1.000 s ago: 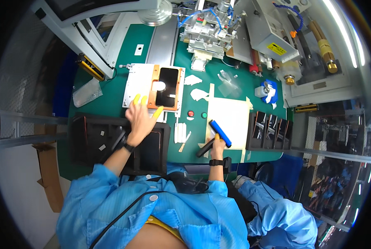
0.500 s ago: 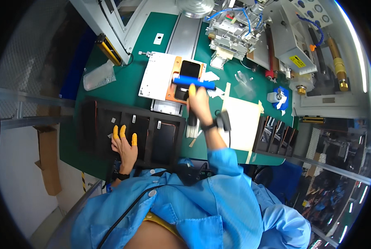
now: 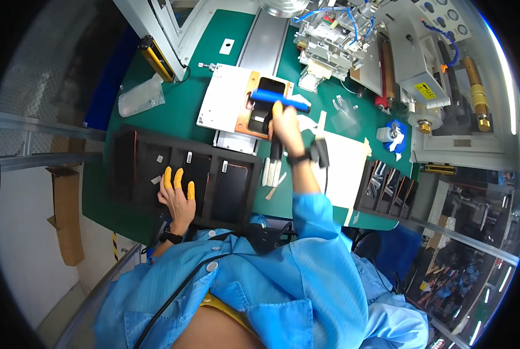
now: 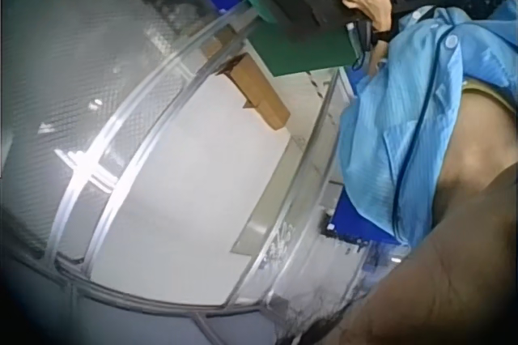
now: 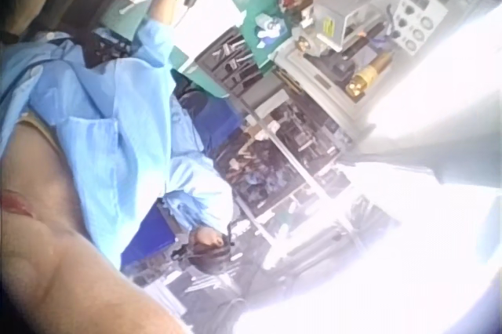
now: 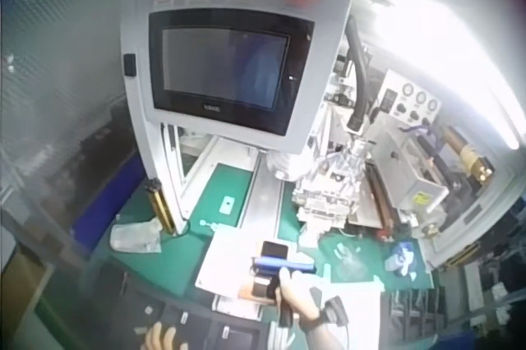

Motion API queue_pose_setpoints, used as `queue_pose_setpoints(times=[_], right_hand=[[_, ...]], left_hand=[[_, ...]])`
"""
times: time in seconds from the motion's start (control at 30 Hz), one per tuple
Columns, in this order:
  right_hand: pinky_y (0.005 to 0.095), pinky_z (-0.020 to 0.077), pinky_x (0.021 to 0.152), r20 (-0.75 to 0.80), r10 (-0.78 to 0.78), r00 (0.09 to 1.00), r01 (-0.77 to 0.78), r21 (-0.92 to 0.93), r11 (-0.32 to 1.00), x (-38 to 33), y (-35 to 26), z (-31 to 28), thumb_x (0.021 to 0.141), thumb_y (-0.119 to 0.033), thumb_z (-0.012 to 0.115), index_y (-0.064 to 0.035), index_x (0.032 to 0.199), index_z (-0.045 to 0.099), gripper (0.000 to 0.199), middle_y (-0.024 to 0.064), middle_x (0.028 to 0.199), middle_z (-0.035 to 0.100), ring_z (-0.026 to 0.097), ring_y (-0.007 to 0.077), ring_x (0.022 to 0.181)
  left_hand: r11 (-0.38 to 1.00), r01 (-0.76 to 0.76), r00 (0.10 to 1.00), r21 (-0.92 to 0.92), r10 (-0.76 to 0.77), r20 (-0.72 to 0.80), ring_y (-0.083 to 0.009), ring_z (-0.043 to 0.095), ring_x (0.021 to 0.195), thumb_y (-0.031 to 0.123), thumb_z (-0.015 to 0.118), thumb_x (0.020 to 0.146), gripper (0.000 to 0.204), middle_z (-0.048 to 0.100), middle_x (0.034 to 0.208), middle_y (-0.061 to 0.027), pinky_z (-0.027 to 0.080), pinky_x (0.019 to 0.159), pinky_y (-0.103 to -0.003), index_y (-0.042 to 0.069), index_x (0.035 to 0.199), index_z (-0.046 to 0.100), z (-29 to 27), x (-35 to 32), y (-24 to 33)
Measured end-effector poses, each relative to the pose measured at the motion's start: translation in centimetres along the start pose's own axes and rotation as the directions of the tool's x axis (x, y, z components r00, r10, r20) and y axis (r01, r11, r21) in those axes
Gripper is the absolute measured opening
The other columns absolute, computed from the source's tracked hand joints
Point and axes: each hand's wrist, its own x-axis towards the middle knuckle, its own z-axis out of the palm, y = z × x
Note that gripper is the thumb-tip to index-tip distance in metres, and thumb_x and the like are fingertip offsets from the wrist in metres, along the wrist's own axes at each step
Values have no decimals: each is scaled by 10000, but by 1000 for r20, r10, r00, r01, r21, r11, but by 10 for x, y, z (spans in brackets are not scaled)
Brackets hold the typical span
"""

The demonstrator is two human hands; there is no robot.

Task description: The recorder is assembling and inspecting mobile phone units, applying protective films, and using a roller tool on a manufacturing line.

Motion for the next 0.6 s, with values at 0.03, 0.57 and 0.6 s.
queue_pose_setpoints(times=[0.03,0.57,0.6], right_hand=[[300,364,330,-23,-55,998,54,-43,998,-34,11,6,890,-289,394,12,767,435,328,78,458,465,450,170,322],[333,433,356,-449,356,819,-407,-19,913,-48,184,-90,844,-258,485,48,830,440,309,120,518,525,527,197,392],[330,435,355,-481,301,823,-365,-42,930,-45,173,-99,847,-253,482,47,807,441,305,114,513,520,527,192,392]], left_hand=[[1000,3,1000,22,-3,-6,-311,252,1201,232,505,824,420,321,1303,-146,176,897,-488,56,1195,420,2,-1,-2],[997,-12,999,79,14,-33,-313,273,1197,231,494,830,391,337,1292,-142,199,899,-493,66,1180,439,4,5,5],[997,-5,1000,71,7,-29,-313,271,1200,233,495,829,393,335,1296,-136,198,901,-495,76,1185,434,3,3,2]])
